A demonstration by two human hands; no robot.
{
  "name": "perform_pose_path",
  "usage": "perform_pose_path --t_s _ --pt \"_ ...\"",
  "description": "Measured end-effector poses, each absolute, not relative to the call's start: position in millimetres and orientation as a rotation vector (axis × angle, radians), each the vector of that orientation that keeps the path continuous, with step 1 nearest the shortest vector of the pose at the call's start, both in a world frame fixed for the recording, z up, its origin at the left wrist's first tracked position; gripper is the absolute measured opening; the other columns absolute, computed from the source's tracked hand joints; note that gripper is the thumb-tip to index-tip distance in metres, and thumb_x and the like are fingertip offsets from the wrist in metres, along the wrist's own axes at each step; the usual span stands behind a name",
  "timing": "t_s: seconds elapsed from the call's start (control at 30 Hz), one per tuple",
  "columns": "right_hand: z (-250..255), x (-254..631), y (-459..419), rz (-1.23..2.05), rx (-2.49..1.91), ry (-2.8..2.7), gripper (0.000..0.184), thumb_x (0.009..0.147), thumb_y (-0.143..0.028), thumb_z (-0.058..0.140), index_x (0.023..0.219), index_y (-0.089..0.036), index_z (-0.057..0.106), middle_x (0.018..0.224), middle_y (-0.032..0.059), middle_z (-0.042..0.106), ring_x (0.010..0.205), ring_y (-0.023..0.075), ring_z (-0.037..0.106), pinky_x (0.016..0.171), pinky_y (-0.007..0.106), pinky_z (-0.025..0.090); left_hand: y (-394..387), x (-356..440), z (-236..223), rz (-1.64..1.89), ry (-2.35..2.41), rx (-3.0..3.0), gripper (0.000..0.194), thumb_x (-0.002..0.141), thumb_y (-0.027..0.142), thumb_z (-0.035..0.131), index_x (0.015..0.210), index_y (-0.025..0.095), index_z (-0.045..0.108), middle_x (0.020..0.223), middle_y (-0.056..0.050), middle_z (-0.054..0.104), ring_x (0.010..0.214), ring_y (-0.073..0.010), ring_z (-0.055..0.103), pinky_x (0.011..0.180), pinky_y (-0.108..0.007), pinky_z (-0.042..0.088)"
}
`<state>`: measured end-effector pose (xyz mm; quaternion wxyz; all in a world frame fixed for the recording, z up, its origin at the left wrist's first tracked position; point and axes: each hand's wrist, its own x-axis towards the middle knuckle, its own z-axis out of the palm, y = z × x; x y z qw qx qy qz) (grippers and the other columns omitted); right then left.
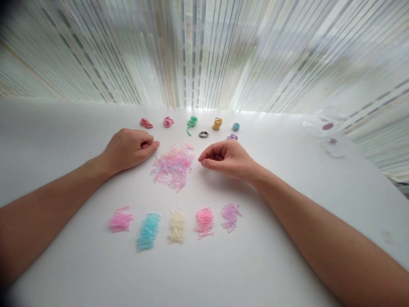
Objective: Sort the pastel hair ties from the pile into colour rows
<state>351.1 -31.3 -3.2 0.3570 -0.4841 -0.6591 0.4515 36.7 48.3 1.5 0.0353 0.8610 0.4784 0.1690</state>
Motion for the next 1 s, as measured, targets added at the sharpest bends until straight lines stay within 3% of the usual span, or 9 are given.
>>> perform_pose_path --t_s 0.23,0.53,0.7,1.0 --pt "-4 352 -31 1.166 -1.25 -1.737 0.02 0.076 -0.038 0.094 0.084 -0.02 0.088 0.072 0.005 0.076 0.065 0.0161 0.062 0.058 0.029 0.048 48 37 1 0.524 1.476 2.64 0.045 0.092 0.032 0.06 0.06 0.023 0.03 0.057 -0.001 0.041 0.061 -0.0183 0.032 0.066 -0.039 0.022" --pt "2 357 -32 1.242 -1.238 -1.934 0.027 0.086 -0.045 0.09 0.089 -0.018 0.088 0.073 0.0046 0.075 0.066 0.0157 0.061 0.058 0.029 0.047 49 36 1 0.52 1.471 2.637 0.043 0.091 0.035 0.057 0.06 0.022 0.03 0.057 -0.002 0.04 0.061 -0.0179 0.031 0.066 -0.039 0.022" --pt "2 357 -32 1.223 -1.177 -2.071 0.025 0.088 -0.041 0.088 0.096 -0.017 0.088 0.083 0.0072 0.08 0.071 0.0167 0.064 0.062 0.03 0.05 48 38 2 0.527 1.47 2.631 0.043 0.091 0.033 0.058 0.06 0.022 0.03 0.057 -0.002 0.039 0.062 -0.0183 0.031 0.067 -0.039 0.023" --pt "5 357 -32 1.256 -1.198 -2.038 0.02 0.084 -0.033 0.087 0.095 -0.017 0.085 0.068 -0.0007 0.064 0.062 0.0125 0.054 0.055 0.027 0.043 47 38 3 0.474 1.509 2.641 0.045 0.093 0.032 0.059 0.06 0.023 0.03 0.058 -0.001 0.04 0.061 -0.0188 0.035 0.068 -0.038 0.023"
